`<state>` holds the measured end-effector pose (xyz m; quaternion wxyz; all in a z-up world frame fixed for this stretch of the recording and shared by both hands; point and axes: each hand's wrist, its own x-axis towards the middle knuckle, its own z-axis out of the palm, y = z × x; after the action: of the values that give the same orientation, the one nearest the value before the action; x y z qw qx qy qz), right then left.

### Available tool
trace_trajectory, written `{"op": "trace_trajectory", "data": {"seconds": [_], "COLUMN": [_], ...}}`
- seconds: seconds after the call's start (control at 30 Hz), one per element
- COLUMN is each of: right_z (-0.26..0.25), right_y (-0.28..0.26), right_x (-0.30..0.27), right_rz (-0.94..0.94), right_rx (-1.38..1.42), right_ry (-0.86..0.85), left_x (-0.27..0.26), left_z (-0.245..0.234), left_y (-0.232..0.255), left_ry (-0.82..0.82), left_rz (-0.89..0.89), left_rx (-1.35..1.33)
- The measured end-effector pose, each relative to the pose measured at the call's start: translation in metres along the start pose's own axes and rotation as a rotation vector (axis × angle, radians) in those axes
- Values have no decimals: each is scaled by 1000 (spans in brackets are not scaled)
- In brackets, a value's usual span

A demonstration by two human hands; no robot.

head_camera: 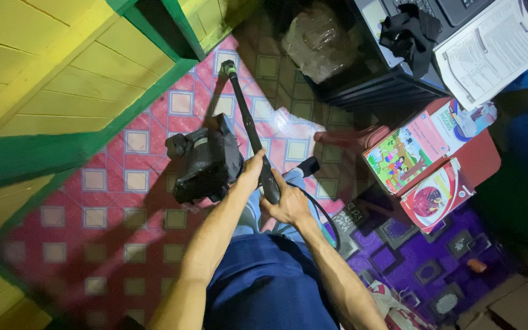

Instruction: The person connects a vacuum cleaner nozzle to its tube, moves the vacuum cleaner body across the floor, and then sits at a desk to attach a keyboard to a laptop.

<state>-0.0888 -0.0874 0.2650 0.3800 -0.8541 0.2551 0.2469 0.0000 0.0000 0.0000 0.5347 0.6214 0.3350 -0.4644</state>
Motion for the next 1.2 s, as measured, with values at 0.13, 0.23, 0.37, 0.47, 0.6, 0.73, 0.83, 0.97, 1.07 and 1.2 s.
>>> {"op": "trace_trajectory", "data": {"seconds": [0.13, 0.23, 0.37, 0.47, 0.6, 0.73, 0.83, 0.97, 1.07, 1.2], "right_z": [5, 3, -6, -11, -18, -23, -26, -33, -36, -39], "right_y": [-1, -2, -1, 5, 17, 26, 33, 43, 51, 56], "right_x": [22, 30, 27, 15, -14, -48, -78, -115, -138, -154], "right_rz": [11, 8, 5, 10, -13, 86, 106, 208, 237, 275], "right_rx": [-34, -25, -31, -22, 21, -7, -21, -13, 6, 38], "right_ry": [-8, 17, 16, 20, 38, -7, 7, -69, -75, -95], "left_x": [-13, -38, -66, -75, -71, -62, -67, -100, -123, -128], "left_z": [-6, -9, -7, -2, 10, 24, 30, 38, 43, 45], "left_y": [22, 38, 50, 44, 17, -23, -48, -62, -60, -75], "left_ry": [-34, -59, -98, -135, -209, -240, -254, -439, -377, -517], "left_rz": [39, 24, 25, 2, -8, -17, 13, -58, -186, -153], "left_rx": [-88, -83, -70, -16, -44, 9, 131, 139, 445, 409]}}
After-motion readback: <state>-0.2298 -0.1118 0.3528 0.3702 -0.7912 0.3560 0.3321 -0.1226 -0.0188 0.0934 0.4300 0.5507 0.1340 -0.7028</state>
